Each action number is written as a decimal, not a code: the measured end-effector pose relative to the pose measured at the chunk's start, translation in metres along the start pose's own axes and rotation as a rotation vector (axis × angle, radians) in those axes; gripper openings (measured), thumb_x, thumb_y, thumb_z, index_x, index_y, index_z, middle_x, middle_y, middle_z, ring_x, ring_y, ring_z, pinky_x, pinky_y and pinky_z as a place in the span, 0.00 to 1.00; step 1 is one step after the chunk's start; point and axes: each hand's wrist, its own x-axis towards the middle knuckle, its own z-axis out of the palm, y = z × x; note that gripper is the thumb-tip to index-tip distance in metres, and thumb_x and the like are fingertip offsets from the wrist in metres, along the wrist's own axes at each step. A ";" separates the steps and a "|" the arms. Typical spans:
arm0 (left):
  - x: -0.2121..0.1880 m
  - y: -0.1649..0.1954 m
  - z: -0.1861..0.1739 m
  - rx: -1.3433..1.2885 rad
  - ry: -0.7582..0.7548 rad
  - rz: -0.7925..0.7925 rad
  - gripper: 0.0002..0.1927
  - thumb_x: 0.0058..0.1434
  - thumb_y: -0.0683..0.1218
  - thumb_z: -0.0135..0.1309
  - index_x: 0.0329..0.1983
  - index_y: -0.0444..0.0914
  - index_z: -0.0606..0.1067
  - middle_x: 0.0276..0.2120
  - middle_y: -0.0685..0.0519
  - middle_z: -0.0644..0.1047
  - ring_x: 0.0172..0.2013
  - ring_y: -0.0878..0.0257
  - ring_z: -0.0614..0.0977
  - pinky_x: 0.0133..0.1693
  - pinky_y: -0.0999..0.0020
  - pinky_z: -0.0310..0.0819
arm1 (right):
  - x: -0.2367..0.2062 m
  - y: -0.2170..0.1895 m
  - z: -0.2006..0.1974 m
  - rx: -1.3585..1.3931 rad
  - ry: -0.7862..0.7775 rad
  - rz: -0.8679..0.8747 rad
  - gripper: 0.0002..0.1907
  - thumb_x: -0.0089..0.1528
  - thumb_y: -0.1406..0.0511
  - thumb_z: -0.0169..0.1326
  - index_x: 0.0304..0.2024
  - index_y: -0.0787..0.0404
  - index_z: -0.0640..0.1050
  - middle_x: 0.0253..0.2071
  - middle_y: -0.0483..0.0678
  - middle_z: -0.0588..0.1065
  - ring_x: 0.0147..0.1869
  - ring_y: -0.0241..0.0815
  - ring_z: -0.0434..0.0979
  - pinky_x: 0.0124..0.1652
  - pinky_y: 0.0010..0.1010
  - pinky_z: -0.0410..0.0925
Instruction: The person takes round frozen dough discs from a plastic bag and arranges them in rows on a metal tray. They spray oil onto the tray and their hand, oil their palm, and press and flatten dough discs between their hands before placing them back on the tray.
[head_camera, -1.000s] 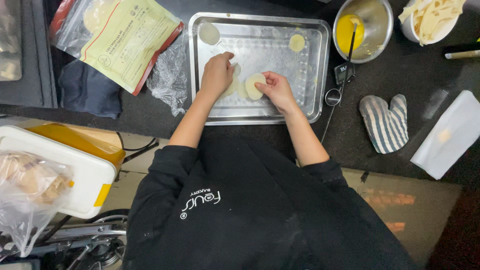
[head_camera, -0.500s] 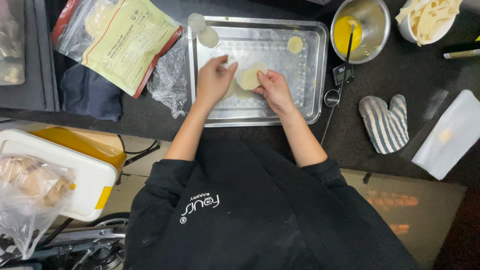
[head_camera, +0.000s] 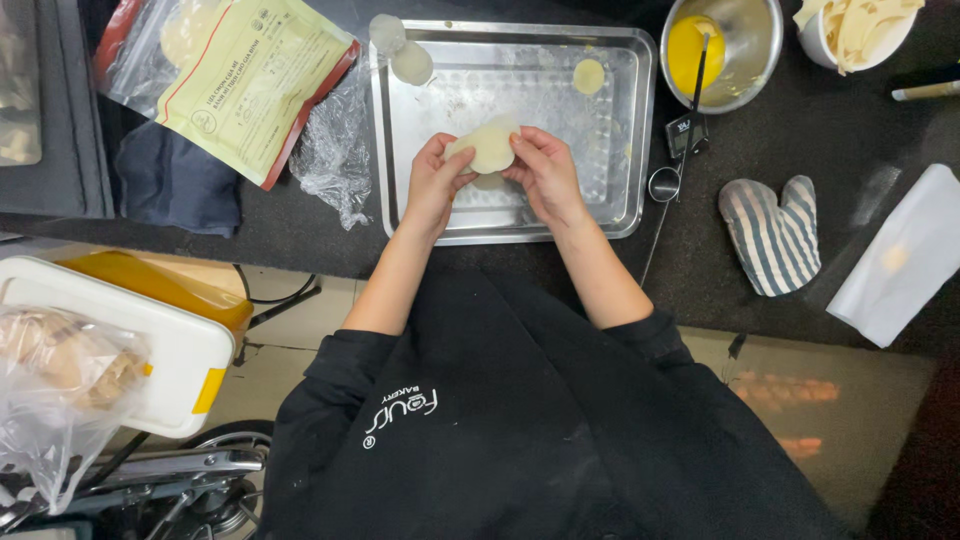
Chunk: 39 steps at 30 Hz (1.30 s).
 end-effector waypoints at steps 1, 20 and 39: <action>-0.001 0.000 0.000 -0.053 0.007 -0.002 0.08 0.64 0.40 0.57 0.42 0.39 0.70 0.41 0.52 0.81 0.42 0.65 0.84 0.44 0.70 0.83 | 0.000 0.002 0.001 0.002 0.034 -0.025 0.12 0.70 0.63 0.53 0.50 0.65 0.78 0.43 0.48 0.80 0.42 0.36 0.80 0.42 0.27 0.74; -0.007 -0.021 0.006 0.041 -0.036 0.003 0.21 0.65 0.42 0.56 0.60 0.30 0.71 0.48 0.50 0.79 0.47 0.65 0.81 0.51 0.67 0.78 | -0.015 0.021 0.008 -0.234 0.124 -0.181 0.06 0.66 0.73 0.58 0.45 0.70 0.81 0.41 0.50 0.79 0.43 0.34 0.78 0.47 0.25 0.71; -0.011 -0.018 0.008 0.348 0.048 0.013 0.16 0.68 0.48 0.54 0.50 0.30 0.77 0.38 0.49 0.82 0.36 0.65 0.84 0.40 0.72 0.80 | 0.006 -0.037 -0.042 -0.462 0.531 -0.189 0.06 0.66 0.68 0.56 0.43 0.65 0.78 0.30 0.43 0.79 0.28 0.29 0.74 0.29 0.20 0.69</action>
